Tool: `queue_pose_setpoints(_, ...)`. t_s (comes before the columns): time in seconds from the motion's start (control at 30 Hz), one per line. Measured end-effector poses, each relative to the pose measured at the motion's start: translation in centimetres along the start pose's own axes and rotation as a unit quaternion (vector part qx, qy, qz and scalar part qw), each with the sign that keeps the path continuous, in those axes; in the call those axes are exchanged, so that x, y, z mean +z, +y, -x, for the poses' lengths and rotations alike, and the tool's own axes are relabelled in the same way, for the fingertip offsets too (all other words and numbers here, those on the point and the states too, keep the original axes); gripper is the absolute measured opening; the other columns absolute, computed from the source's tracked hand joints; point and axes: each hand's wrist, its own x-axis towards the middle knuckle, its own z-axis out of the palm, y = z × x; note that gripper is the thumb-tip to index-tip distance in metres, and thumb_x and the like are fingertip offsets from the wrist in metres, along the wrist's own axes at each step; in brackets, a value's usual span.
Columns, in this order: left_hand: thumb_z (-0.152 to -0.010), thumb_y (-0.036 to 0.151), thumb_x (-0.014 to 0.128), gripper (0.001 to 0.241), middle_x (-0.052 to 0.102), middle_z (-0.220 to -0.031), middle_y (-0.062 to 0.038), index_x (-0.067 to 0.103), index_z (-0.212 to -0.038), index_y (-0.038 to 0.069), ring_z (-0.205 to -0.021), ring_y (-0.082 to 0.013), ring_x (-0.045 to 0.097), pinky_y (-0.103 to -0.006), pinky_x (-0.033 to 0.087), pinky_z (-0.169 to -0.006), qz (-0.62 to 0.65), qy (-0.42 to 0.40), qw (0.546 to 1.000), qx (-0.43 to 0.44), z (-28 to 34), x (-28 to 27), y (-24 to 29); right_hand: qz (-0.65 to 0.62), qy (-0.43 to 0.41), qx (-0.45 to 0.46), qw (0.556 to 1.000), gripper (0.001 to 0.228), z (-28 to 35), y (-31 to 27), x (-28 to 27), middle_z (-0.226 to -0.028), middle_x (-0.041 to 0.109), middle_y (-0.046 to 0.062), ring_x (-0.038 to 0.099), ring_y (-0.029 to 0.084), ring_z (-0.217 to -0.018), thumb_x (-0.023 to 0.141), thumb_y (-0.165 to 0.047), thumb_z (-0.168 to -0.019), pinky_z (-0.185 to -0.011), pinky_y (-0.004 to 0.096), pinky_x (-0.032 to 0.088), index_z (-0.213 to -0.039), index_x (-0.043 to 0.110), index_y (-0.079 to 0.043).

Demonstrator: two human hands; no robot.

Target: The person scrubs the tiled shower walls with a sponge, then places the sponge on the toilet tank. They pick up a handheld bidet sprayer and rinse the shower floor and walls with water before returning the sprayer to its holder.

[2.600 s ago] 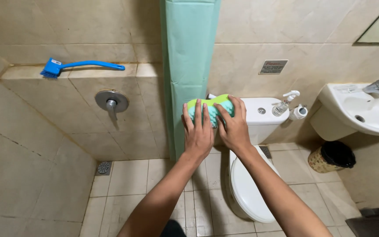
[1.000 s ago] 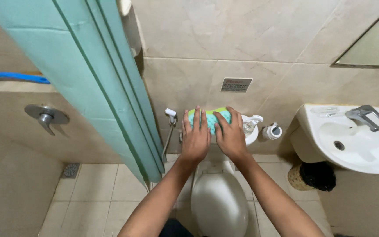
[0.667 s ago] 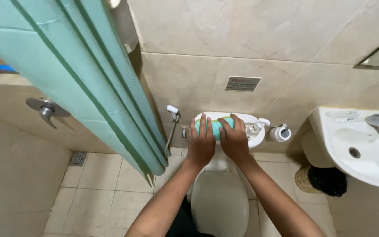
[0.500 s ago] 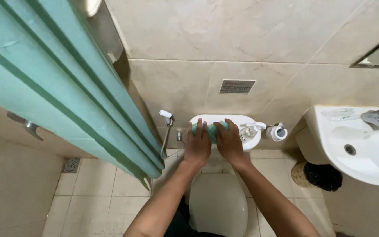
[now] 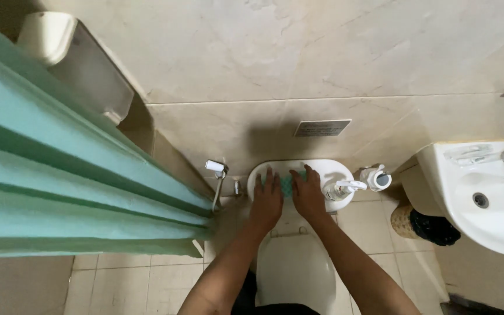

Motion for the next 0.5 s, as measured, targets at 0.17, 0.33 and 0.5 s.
queue_pose_setpoints(0.17,-0.100,0.023,0.060,0.070,0.011,-0.169,-0.021,0.028,-0.157,-0.002,-0.152,-0.0497,0.007,-0.0696,0.015,-0.115,0.117,-0.108,0.983,-0.096,-0.4,-2.3,1.2,0.080,-0.072,0.024,0.994,0.053,0.6,0.8,1.3,-0.163,0.023,0.026,0.021,0.052,-0.147,0.054,-0.020,-0.098,-0.113,0.066,0.028,-0.151,0.046,-0.014)
queue_pose_setpoints(0.33,-0.099,0.026,0.060,0.075,0.005,-0.170,-0.016,0.023,-0.159,0.000,-0.155,-0.0435,0.000,-0.0722,0.007,-0.117,0.109,-0.109,0.984,-0.094,0.1,-1.3,1.4,0.104,-0.085,0.011,0.991,0.057,1.7,0.9,1.5,-0.167,0.014,0.023,0.014,0.049,-0.152,0.050,-0.028,-0.102,-0.111,0.074,0.023,-0.156,0.037,-0.015)
queue_pose_setpoints(0.5,-0.099,0.028,0.061,0.076,0.005,-0.170,-0.015,0.022,-0.159,0.001,-0.155,-0.0415,0.000,-0.0703,0.007,-0.119,0.085,-0.112,0.985,-0.103,0.4,0.1,1.3,0.068,-0.086,0.016,0.994,0.058,1.8,0.9,1.3,-0.168,0.012,0.021,0.012,0.048,-0.153,0.050,-0.029,-0.102,-0.113,0.072,0.022,-0.157,0.034,-0.016)
